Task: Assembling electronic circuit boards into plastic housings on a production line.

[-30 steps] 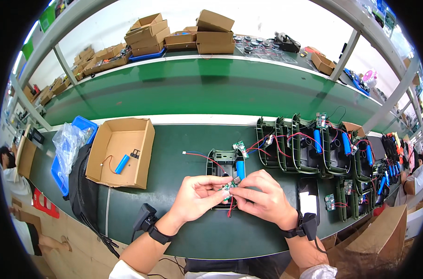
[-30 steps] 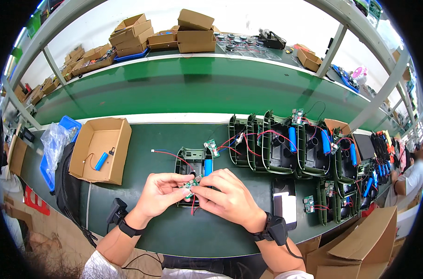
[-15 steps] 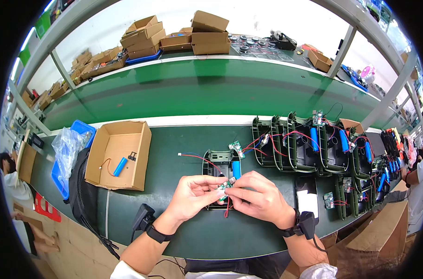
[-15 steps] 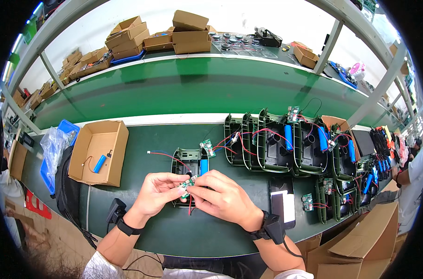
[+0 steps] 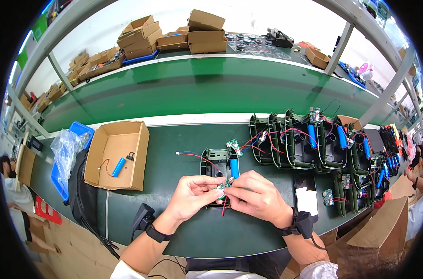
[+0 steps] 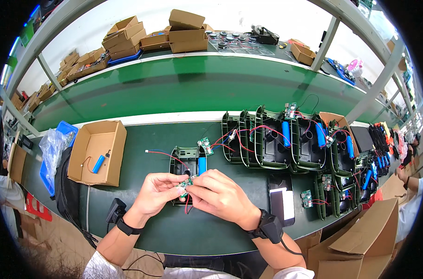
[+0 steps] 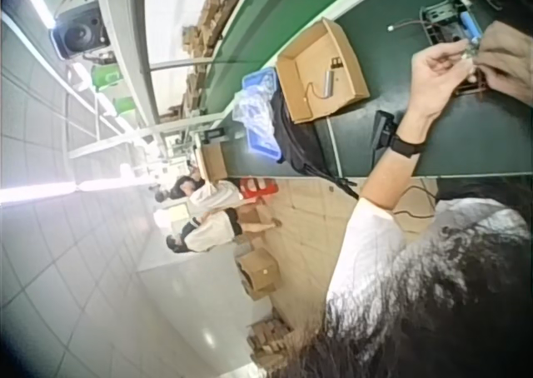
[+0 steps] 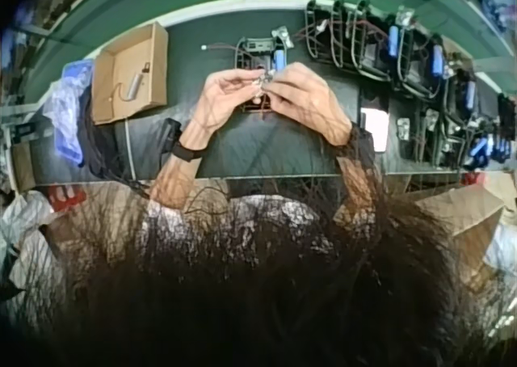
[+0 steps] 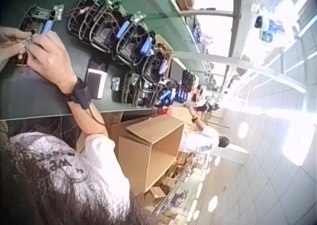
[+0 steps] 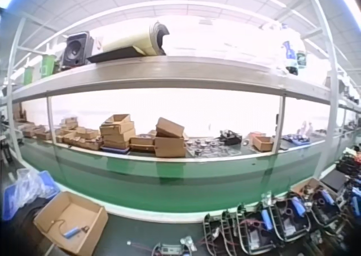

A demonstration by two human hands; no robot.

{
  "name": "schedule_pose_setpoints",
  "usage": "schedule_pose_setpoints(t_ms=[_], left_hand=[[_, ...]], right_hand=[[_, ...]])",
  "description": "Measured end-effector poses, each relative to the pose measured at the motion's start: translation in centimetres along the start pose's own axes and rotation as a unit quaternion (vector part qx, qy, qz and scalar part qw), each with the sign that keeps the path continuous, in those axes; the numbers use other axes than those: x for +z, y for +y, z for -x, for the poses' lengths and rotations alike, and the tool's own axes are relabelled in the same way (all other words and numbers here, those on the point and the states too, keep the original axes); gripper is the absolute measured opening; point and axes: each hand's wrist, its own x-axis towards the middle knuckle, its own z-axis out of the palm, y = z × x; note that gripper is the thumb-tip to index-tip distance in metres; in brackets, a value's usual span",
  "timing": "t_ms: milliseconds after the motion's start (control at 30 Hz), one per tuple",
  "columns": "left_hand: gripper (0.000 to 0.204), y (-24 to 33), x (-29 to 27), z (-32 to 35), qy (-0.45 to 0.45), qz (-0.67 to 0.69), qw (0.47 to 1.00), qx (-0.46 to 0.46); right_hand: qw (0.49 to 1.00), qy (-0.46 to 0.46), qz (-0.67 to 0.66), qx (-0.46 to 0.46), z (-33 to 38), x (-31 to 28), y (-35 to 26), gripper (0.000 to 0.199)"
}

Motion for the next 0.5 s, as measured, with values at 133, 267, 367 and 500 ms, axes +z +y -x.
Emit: schedule_pose_setpoints(t_ms=[133,267,367,500], left_hand=[[0.032,0.1,0.5,0.0,0.026,-0.011,0.999,0.021],[0.032,0.9,0.3,0.0,0.019,-0.029,0.999,0.030],[0.033,1.2,0.1,0.0,0.010,-0.033,0.999,0.032],[0.032,1.1,-0.1,0.1,0.005,-0.031,0.999,0.017]], right_hand=[[1.000,-0.004,0.005,-0.002,0.2,0.2,0.1,0.030],[1.000,-0.012,-0.017,0.013,0.0,0.0,-0.1,0.030],[1.000,-0.017,-0.015,0.008,-0.2,-0.2,-0.3,0.030],[1.000,-0.017,-0.021,0.006,0.0,-0.2,-0.2,0.030]])
